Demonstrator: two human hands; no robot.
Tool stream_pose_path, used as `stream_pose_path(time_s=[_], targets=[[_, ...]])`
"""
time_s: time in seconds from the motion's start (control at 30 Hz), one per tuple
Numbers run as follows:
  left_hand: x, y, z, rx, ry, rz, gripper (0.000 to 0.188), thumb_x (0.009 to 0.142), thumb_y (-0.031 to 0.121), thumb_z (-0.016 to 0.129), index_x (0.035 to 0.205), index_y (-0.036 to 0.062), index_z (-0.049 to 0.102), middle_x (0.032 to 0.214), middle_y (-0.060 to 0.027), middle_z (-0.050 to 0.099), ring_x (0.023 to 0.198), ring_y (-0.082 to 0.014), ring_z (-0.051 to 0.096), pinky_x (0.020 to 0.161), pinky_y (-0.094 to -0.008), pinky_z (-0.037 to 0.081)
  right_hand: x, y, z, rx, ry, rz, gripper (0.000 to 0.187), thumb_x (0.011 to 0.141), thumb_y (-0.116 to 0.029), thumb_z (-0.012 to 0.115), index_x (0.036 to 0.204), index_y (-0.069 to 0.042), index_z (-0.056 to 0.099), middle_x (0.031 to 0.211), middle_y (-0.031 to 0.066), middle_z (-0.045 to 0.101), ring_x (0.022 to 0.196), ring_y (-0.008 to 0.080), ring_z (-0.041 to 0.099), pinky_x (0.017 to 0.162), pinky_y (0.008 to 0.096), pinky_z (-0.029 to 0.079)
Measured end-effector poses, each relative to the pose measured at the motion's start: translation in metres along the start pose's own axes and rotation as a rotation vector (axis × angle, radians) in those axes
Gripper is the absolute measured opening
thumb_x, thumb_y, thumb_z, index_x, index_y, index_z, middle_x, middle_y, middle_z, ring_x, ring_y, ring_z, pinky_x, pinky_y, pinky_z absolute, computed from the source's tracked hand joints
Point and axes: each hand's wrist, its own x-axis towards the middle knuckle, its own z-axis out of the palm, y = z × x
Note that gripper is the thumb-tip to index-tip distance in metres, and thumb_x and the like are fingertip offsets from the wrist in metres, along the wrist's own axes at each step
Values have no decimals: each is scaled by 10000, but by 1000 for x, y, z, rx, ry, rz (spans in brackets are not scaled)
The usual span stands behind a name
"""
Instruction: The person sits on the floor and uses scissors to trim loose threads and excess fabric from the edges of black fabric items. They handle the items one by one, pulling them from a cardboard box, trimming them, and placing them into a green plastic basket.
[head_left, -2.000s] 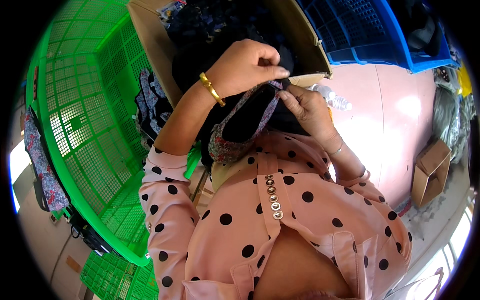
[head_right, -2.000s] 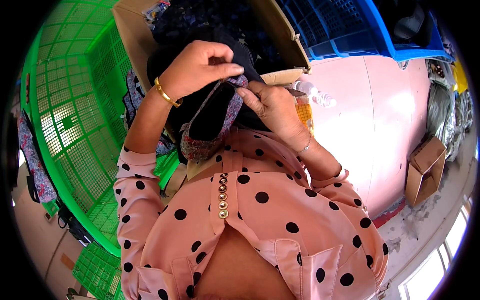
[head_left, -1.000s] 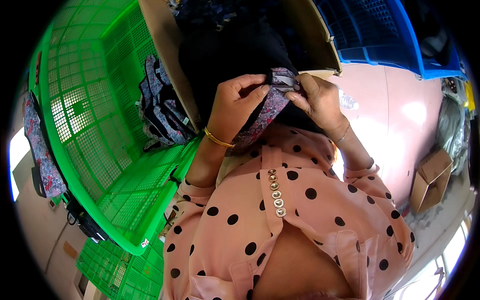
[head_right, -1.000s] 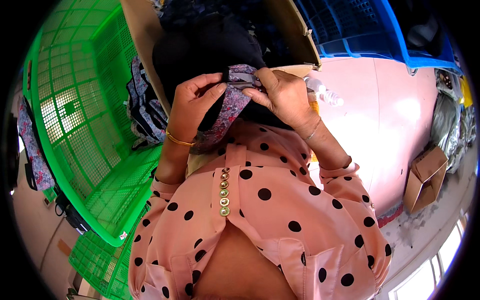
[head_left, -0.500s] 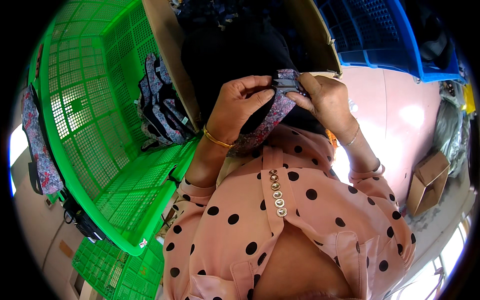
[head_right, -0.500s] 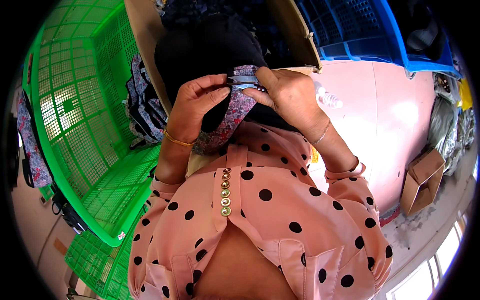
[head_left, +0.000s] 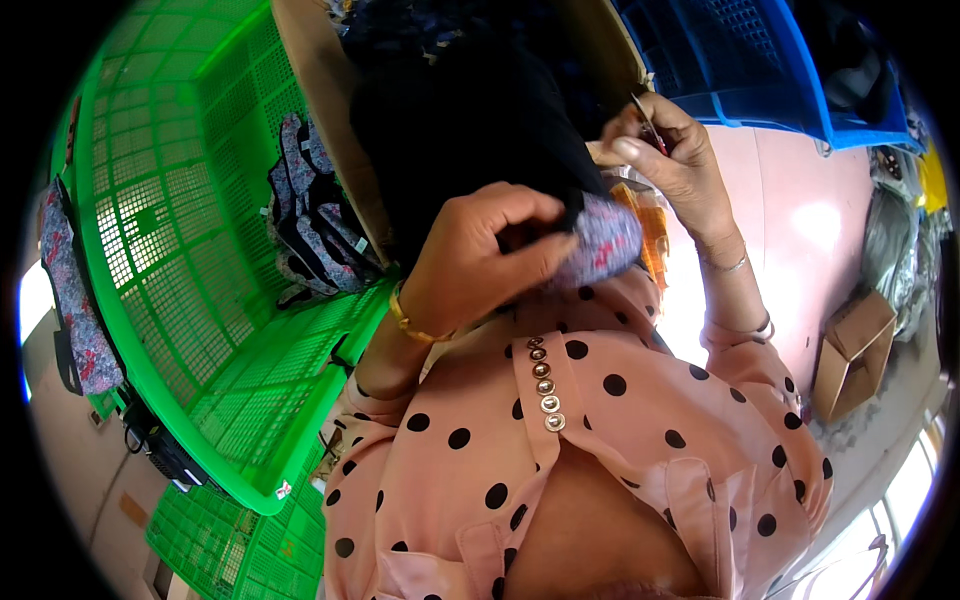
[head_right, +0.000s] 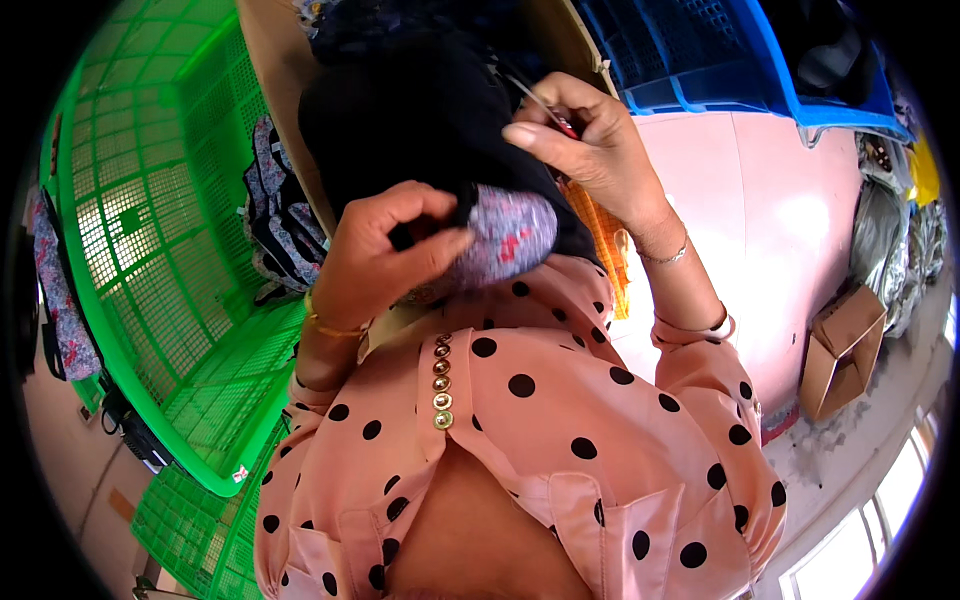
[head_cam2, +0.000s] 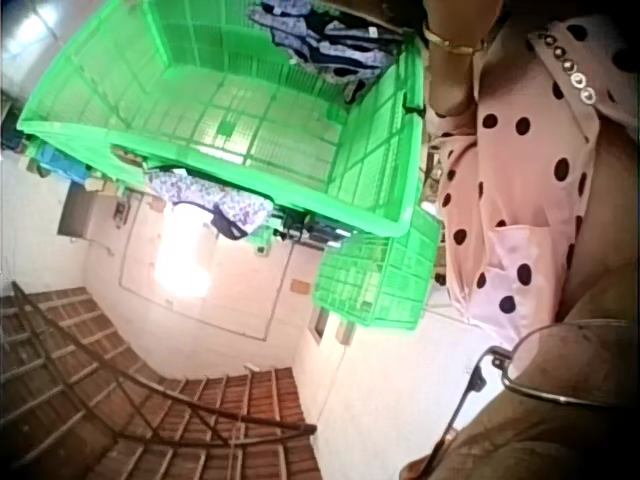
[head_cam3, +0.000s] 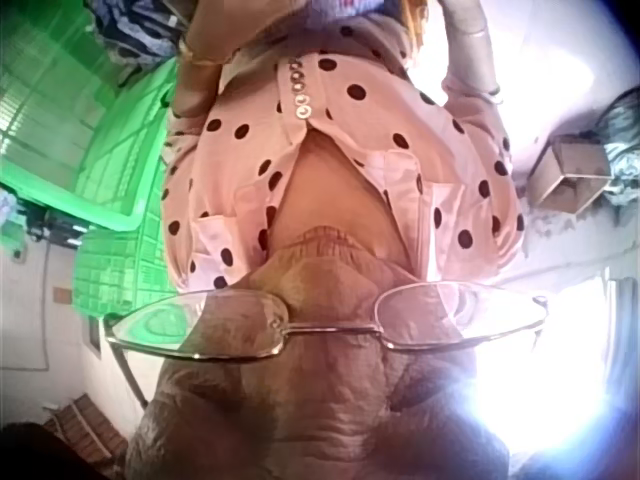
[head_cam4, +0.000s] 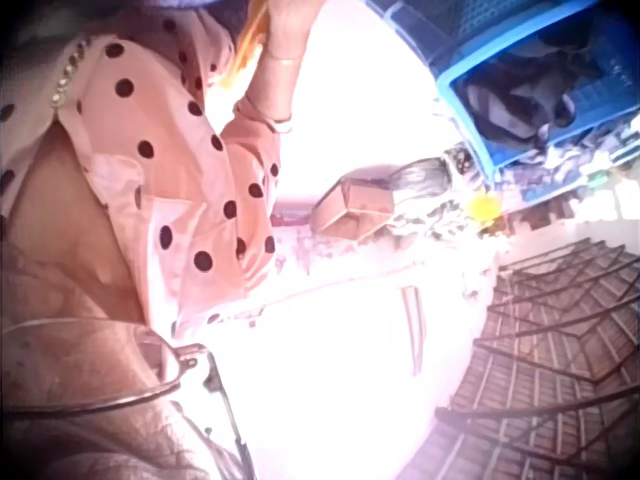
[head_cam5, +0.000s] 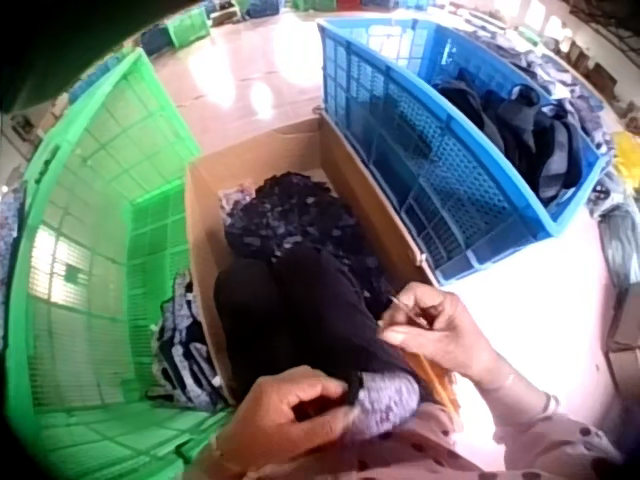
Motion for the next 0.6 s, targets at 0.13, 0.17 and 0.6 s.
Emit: stream_pose_path(time_s=[0.13,0.17,0.6], targets=[[-3,25,-2,47,-187,87,200,813,55,680,989,-33,642,870,-116,681,738,-67,601,591,-224,475,4,-25,23,329,-341,42,266,919,-230,670,1042,6,671,887,36,656,870,100,594,803,237,475],[-6,28,-6,37,-197,70,202,814,43,668,997,-36,638,874,-116,681,739,-65,601,588,-222,475,5,-28,27,425,-479,82,308,921,-259,670,1055,18,664,901,42,655,899,110,600,817,238,474],[-26,-11,-32,-117,-217,-79,573,727,70,794,1202,-32,491,1069,-53,596,900,-51,556,768,-222,482,1,-16,43,324,-656,448,261,831,-139,767,1016,-16,629,874,-16,626,839,39,535,730,211,464]])
